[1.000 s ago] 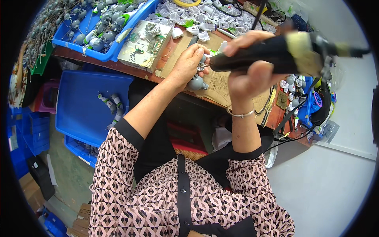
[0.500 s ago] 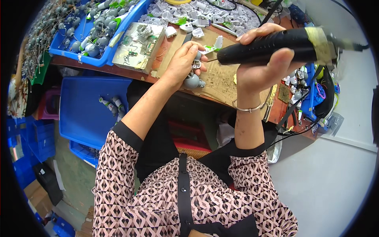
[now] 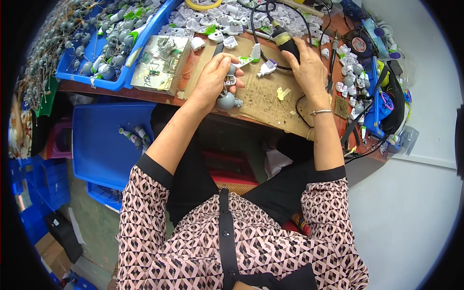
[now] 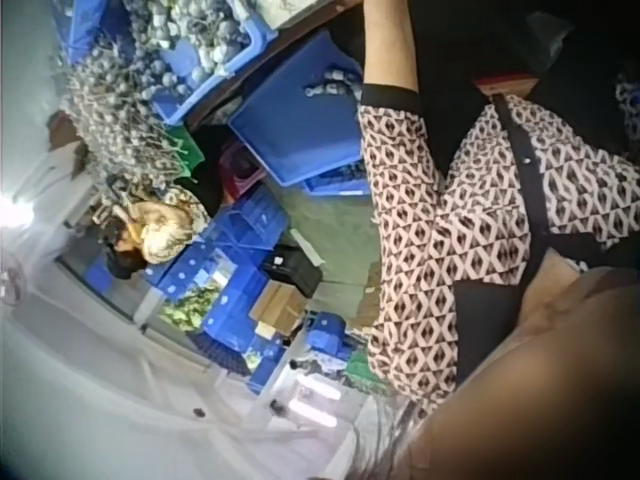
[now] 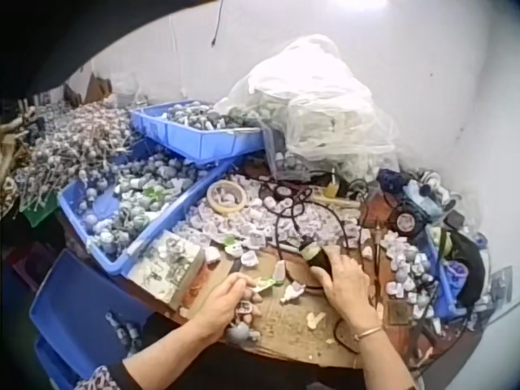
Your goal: Soldering wires and small electronic components onto toy parts at a workbench.
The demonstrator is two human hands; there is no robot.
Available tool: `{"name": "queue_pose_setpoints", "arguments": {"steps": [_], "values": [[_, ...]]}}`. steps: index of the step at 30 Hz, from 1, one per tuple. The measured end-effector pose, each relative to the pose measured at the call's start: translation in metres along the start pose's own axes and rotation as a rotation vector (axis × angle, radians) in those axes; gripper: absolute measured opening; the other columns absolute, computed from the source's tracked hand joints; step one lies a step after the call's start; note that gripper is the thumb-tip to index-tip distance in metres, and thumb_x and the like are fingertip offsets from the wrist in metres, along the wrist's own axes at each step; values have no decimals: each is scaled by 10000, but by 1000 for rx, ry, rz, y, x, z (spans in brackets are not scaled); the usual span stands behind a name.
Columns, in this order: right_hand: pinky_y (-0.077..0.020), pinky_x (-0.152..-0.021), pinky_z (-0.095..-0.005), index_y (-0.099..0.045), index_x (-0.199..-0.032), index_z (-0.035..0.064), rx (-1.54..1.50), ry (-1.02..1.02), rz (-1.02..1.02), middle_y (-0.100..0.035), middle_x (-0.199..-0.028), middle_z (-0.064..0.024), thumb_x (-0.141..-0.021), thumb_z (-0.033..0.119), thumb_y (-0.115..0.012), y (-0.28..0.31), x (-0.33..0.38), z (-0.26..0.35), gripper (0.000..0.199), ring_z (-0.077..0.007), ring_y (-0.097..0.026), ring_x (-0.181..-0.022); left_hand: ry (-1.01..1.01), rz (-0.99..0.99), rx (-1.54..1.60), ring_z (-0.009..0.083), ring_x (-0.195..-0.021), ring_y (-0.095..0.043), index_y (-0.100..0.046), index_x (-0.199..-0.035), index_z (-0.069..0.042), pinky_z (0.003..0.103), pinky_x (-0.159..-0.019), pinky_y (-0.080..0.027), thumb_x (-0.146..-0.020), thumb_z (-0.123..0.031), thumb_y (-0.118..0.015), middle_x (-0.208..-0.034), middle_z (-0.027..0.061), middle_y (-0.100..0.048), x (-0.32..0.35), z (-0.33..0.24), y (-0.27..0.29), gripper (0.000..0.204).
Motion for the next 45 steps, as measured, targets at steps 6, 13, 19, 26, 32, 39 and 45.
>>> {"name": "queue_pose_setpoints", "arguments": {"steps": [6,13,19,26,32,39,45], "values": [[-469,-846,-400,-659,-1030,82,-134,513,-162,-640,-921,-57,-854,185,-713,21,42,76,211,-272,-601,-896,-14,-29,4,131,-722,-645,-527,-1140,-51,233,-582,-509,-1093,-267,-385,-944,90,-622,2,1,-1,262],[-492,-759,-398,-650,-910,63,-165,535,-47,-618,-855,-85,-855,191,-707,1,53,103,150,-272,-606,-848,-216,-66,-115,106,-861,-557,-595,-1073,-59,261,-742,-491,-1085,-240,-404,-973,45,-607,-5,14,2,264],[-502,-761,-400,-636,-882,61,-112,502,-55,-621,-852,-88,-851,173,-698,-6,51,107,131,-281,-610,-849,-173,-40,-68,116,-971,-519,-611,-1065,-54,294,-890,-430,-1080,-225,-411,-1021,33,-593,-11,20,6,263],[-488,-741,-412,-610,-871,45,-365,434,91,-618,-828,-106,-849,149,-689,-15,42,93,132,-296,-611,-808,-257,-95,-133,116,-892,-562,-613,-1057,-50,288,-793,-495,-1066,-212,-428,-982,35,-612,-7,19,0,246],[-489,-697,-413,-606,-846,27,-413,455,59,-632,-797,-129,-840,141,-680,-18,43,92,136,-299,-628,-756,-277,-146,-229,112,-695,-600,-621,-1040,-47,280,-499,-501,-1058,-237,-449,-929,64,-640,-12,24,-5,256],[-496,-683,-386,-602,-879,15,-596,216,396,-624,-815,-119,-848,90,-663,-14,38,84,101,-286,-633,-764,-190,-98,-304,118,-616,-592,-624,-1035,-49,276,-513,-505,-1058,-242,-449,-881,57,-635,-9,22,-2,262],[-492,-740,-415,-602,-891,13,-647,375,177,-627,-868,-126,-865,106,-653,-16,52,81,109,-319,-614,-831,-153,-60,-96,111,-635,-584,-611,-1064,-64,245,-510,-493,-1071,-262,-422,-865,36,-614,-8,21,2,273]]}}
Point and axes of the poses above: each hand's wrist, its own x-axis away from the middle knuckle, its own y-axis out of the back of the hand, z = x × y, the point moved 1 cm from there along -x, towards the middle knuckle
